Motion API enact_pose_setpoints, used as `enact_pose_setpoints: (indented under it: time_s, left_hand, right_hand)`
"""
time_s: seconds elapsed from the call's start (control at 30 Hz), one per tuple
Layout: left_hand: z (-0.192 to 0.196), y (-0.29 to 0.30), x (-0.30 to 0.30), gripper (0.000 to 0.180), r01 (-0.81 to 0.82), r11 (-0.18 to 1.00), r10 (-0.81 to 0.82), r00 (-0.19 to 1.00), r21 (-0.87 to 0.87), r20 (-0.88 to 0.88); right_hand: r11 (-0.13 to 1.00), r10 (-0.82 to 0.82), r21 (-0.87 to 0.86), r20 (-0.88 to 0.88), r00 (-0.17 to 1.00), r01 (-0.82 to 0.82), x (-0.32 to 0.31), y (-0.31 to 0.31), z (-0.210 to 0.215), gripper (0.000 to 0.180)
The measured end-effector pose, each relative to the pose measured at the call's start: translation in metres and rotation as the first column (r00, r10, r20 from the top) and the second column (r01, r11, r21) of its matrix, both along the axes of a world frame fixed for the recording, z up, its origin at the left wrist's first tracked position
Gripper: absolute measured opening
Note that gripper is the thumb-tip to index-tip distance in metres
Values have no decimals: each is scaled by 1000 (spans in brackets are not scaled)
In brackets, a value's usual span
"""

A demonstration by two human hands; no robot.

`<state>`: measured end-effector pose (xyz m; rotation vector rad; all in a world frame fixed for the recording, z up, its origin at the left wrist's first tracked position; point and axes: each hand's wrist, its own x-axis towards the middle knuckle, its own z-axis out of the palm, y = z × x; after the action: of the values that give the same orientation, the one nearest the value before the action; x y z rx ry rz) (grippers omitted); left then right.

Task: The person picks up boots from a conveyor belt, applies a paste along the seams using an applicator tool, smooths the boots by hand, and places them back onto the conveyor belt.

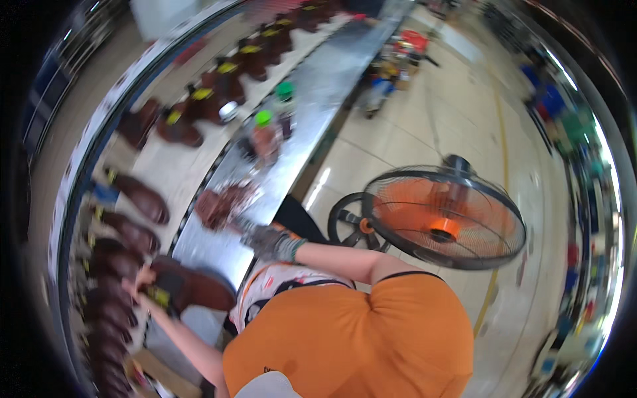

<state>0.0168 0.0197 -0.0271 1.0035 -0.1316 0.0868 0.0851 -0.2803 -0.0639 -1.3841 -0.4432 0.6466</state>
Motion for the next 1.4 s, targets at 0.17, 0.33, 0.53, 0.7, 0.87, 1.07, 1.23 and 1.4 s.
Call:
enact_pose_setpoints:
  time_s: [0.17, 0.33, 0.53, 0.7, 0.87, 1.07, 1.23, 1.4]
  left_hand:
    - [-13, 27, -24, 67, 217, 976, -208, 930, 4, 304]
    - [5, 15, -28, 67, 277, 961, -252, 833, 23, 493]
    - [84, -30, 0, 66, 52, 995, -91, 814, 83, 574]
    - [112, -8, -17, 66, -327, 926, 156, 787, 189, 597]
    - [123, -6, -38, 60, -352, 897, 213, 874, 268, 436]
    - [125, -6, -41, 59, -233, 931, 103, 905, 280, 412]
    - [127, -11, -36, 58, -187, 942, 62, 913, 277, 403]
    - [124, -13, -35, 58, -180, 948, 61, 911, 261, 407]
  right_hand:
    - [890, 15, -433, 343, 939, 144, -10, 0, 44, 58]
    - [914, 78, -404, 107, 991, -28, -8, 1, 50, 60]
    - [933, 83, -304, 705, 705, 193, -3, 1, 2, 41]
    - [999, -42, -24, -495, 868, 35, 23, -21, -8, 13]
    - [1000, 15, 24, -543, 840, -3, 0, -6, 110, 35]
    - [850, 473, -389, 264, 841, -355, 10, 2, 211, 58]
    - [800, 597, -480, 581, 554, -360, 15, 14, 244, 48]
    - [748, 662, -562, 599, 451, -353, 14, 22, 260, 45]
